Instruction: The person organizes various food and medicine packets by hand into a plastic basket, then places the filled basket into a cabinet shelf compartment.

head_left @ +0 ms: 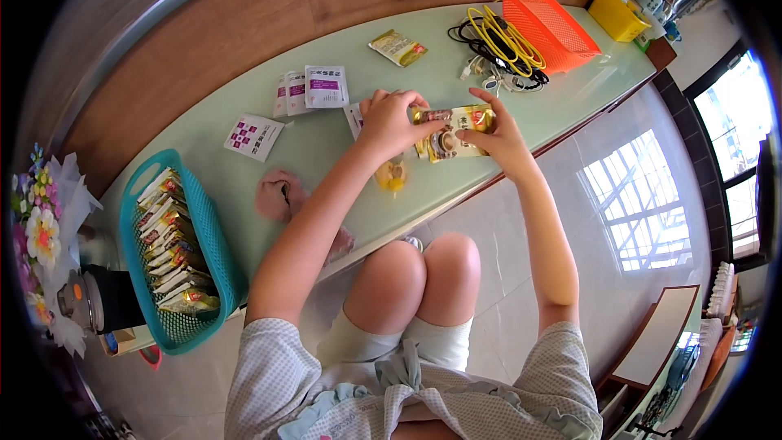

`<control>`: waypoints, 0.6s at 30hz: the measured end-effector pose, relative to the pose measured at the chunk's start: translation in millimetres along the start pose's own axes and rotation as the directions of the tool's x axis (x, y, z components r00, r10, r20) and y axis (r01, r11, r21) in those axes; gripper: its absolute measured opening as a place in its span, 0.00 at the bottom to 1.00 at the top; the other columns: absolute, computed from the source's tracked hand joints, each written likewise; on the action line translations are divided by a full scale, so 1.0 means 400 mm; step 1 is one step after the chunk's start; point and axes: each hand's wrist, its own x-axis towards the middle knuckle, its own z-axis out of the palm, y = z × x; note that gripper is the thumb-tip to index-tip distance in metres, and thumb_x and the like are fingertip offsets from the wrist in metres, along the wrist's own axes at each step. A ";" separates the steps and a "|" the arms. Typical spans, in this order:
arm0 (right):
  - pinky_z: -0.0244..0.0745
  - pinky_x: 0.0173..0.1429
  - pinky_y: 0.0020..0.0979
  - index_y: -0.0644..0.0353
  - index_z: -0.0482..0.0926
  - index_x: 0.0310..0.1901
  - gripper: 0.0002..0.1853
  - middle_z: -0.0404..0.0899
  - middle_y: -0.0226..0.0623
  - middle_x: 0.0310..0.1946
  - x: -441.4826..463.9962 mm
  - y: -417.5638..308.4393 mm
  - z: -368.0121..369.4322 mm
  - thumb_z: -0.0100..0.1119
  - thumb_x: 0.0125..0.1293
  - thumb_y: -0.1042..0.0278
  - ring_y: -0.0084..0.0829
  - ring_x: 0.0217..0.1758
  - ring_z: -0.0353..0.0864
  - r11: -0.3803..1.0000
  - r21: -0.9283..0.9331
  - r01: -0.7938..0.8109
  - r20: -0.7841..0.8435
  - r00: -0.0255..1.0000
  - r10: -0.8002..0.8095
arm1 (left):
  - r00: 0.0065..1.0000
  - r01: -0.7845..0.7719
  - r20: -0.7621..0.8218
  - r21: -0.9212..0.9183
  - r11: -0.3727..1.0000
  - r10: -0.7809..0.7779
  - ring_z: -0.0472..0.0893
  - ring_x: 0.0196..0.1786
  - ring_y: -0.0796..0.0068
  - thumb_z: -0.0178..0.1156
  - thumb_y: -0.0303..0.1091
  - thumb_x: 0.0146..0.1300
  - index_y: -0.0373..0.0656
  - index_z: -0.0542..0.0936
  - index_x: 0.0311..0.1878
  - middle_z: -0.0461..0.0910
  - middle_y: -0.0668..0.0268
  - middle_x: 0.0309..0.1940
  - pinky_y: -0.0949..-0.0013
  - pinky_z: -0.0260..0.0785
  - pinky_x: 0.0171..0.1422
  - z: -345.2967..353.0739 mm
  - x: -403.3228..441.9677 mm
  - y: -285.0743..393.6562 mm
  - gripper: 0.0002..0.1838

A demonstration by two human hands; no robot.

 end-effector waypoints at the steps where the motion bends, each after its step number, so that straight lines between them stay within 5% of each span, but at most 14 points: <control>1: 0.77 0.44 0.23 0.60 0.62 0.66 0.38 0.81 0.36 0.41 -0.013 -0.018 0.005 0.67 0.53 0.82 0.22 0.40 0.81 0.999 0.038 0.009 -0.011 1.000 -0.008 | 1.000 0.014 -0.020 -0.018 1.000 -0.014 0.78 0.47 0.68 0.69 0.48 0.55 0.45 0.83 0.42 0.83 0.63 0.38 0.63 0.64 0.57 -0.004 -0.006 0.003 0.19; 4: 0.77 0.47 0.23 0.61 0.64 0.66 0.36 0.80 0.35 0.44 -0.051 -0.066 0.028 0.66 0.55 0.82 0.22 0.43 0.80 0.994 0.105 0.010 -0.030 1.000 -0.007 | 0.979 0.176 0.191 -0.640 0.748 -0.066 0.81 0.40 0.77 0.65 0.41 0.62 0.37 0.81 0.46 0.84 0.60 0.38 0.71 0.70 0.45 -0.007 -0.017 -0.003 0.17; 12: 0.74 0.53 0.23 0.63 0.71 0.59 0.25 0.80 0.33 0.45 -0.112 -0.097 0.151 0.62 0.60 0.81 0.20 0.47 0.78 0.984 0.178 -0.010 0.067 0.998 -0.002 | 0.979 0.199 0.075 -0.566 0.800 -0.191 0.74 0.31 0.89 0.64 0.33 0.63 0.34 0.80 0.49 0.85 0.66 0.40 0.80 0.66 0.35 -0.109 -0.166 0.029 0.15; 16: 0.75 0.50 0.22 0.63 0.72 0.54 0.21 0.79 0.31 0.42 -0.147 -0.083 0.235 0.62 0.58 0.84 0.19 0.46 0.77 0.959 0.244 0.142 0.020 0.988 -0.151 | 0.972 0.225 0.071 -0.552 0.803 -0.223 0.68 0.26 0.92 0.64 0.31 0.62 0.35 0.79 0.50 0.84 0.71 0.38 0.82 0.62 0.31 -0.154 -0.239 0.004 0.15; 18: 0.74 0.50 0.21 0.63 0.73 0.53 0.21 0.79 0.31 0.43 -0.166 -0.066 0.270 0.63 0.58 0.83 0.18 0.45 0.77 0.960 0.208 0.189 -0.002 0.981 -0.193 | 0.977 0.159 -0.030 -0.557 0.815 -0.210 0.74 0.25 0.87 0.66 0.34 0.60 0.35 0.80 0.46 0.83 0.68 0.30 0.78 0.66 0.30 -0.160 -0.277 -0.009 0.15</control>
